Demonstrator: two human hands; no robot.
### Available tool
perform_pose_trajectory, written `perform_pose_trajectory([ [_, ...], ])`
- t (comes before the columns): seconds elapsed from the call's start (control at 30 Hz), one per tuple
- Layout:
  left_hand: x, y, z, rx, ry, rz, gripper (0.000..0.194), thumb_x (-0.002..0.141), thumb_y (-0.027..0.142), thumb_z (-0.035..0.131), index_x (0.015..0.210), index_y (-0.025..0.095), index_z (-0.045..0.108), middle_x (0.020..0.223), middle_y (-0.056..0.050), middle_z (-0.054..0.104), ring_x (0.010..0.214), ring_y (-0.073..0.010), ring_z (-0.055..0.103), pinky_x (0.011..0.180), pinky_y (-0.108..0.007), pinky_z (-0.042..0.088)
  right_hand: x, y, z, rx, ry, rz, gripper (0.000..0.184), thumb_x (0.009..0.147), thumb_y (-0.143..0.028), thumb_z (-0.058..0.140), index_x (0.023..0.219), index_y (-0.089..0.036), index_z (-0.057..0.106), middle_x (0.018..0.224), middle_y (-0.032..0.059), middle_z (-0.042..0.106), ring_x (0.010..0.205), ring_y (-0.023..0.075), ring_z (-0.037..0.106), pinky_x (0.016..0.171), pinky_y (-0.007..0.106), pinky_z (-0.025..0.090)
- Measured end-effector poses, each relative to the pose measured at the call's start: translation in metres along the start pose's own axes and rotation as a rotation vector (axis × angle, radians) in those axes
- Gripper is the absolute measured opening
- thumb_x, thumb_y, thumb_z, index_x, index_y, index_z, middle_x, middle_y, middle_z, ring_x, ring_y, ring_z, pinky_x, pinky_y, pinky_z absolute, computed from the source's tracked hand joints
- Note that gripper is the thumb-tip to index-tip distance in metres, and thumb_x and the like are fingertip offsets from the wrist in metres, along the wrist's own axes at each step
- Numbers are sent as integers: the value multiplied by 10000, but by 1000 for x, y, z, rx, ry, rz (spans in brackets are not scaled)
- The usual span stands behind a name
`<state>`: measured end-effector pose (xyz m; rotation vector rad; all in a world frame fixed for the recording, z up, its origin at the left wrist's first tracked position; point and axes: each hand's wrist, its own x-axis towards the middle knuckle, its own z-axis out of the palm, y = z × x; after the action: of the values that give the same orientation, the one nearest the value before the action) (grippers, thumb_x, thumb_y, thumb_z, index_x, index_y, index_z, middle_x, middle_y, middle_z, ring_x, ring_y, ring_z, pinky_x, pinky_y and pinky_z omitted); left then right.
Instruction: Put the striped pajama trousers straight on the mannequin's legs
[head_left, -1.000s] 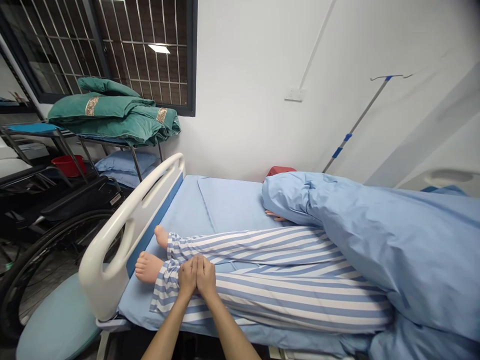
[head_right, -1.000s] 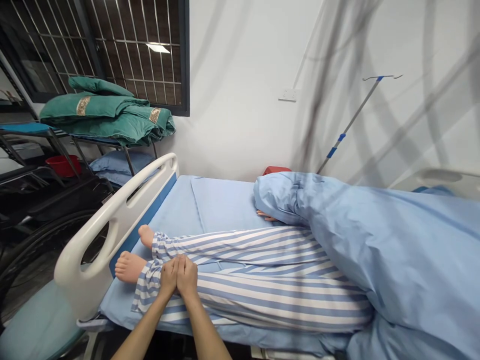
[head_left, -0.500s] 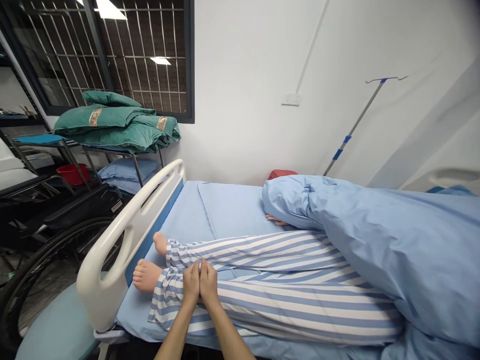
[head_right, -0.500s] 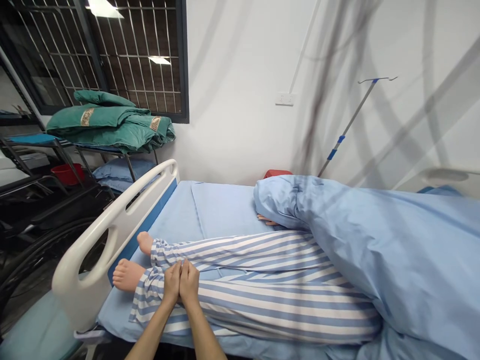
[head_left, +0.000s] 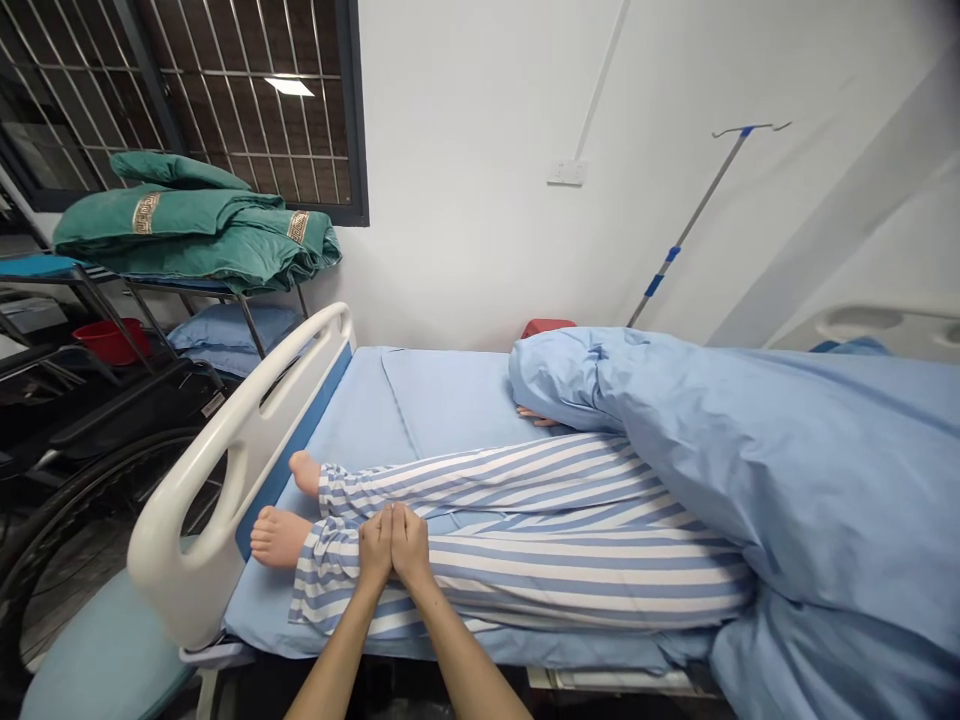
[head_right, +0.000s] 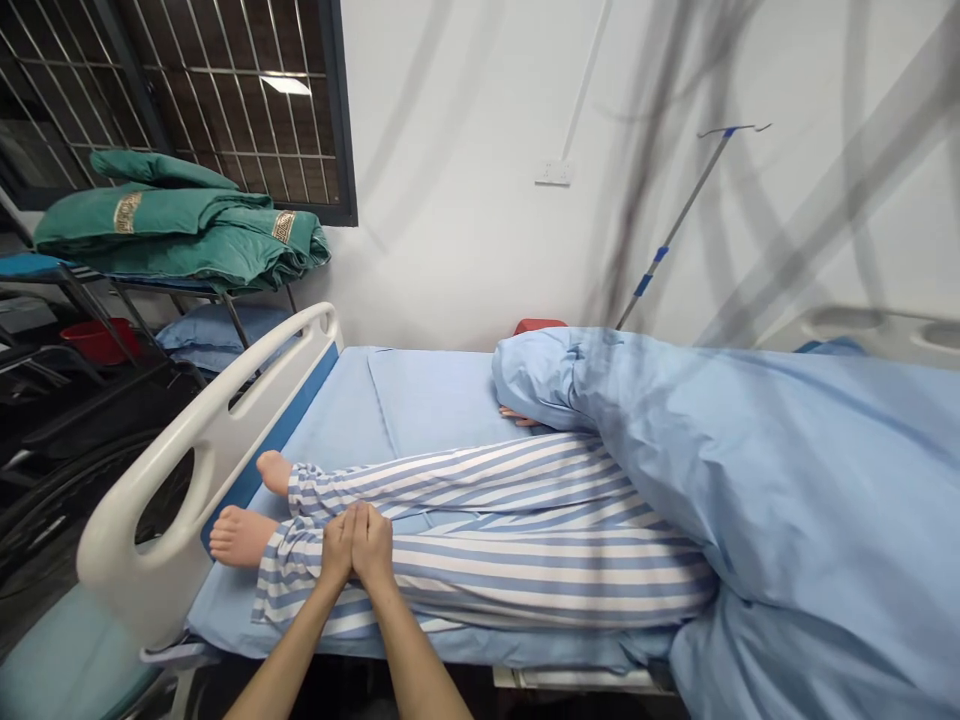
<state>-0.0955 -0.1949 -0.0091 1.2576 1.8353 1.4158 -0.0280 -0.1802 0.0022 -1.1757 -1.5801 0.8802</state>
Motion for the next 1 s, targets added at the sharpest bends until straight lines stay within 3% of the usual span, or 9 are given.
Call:
perform_pose_trajectory([
  [0.1,3,4,0,-85,-6,-35,398,803,474,395,558,180,502,544,-19,546,563,-136,488,580,-252,407,-1,3,-1,9,-8,5,402,896,-394,325,607,-192,517,565,12,556,531,140,482,526,242,292],
  [0.33,3,26,9,-451,146,-216,417,767,463,420,490,219,225,428,74,239,412,-66,259,428,-216,285,1,2,-5,62,-20,7,443,913,-398,288,555,-193,450,512,-14,478,505,121,442,519,236,292],
  [0.6,2,6,11,-154,45,-66,383,765,486,456,583,162,551,578,-24,589,578,-143,505,578,-248,405,2,5,-4,93,11,35,418,904,-373,304,609,-174,522,568,12,548,545,127,490,528,227,325],
  [0.73,2,4,11,-102,39,-40,412,788,491,422,607,156,579,609,-51,619,609,-169,534,617,-273,418,10,-1,-10,-7,-44,79,431,901,-358,293,588,-174,525,577,35,577,553,136,499,529,231,313],
  [0.87,0,6,12,-88,43,-15,432,807,479,375,580,165,564,592,-47,609,599,-167,532,604,-273,402,15,-13,-23,-160,-142,-2,429,904,-339,304,590,-179,549,609,50,614,571,138,506,537,239,283],
  [1.0,-3,6,12,-67,65,-5,425,806,472,385,583,163,573,575,-41,598,572,-159,514,582,-265,383,8,-8,-26,-128,-134,-40,422,912,-336,298,612,-178,550,604,41,605,569,132,511,539,232,284],
])
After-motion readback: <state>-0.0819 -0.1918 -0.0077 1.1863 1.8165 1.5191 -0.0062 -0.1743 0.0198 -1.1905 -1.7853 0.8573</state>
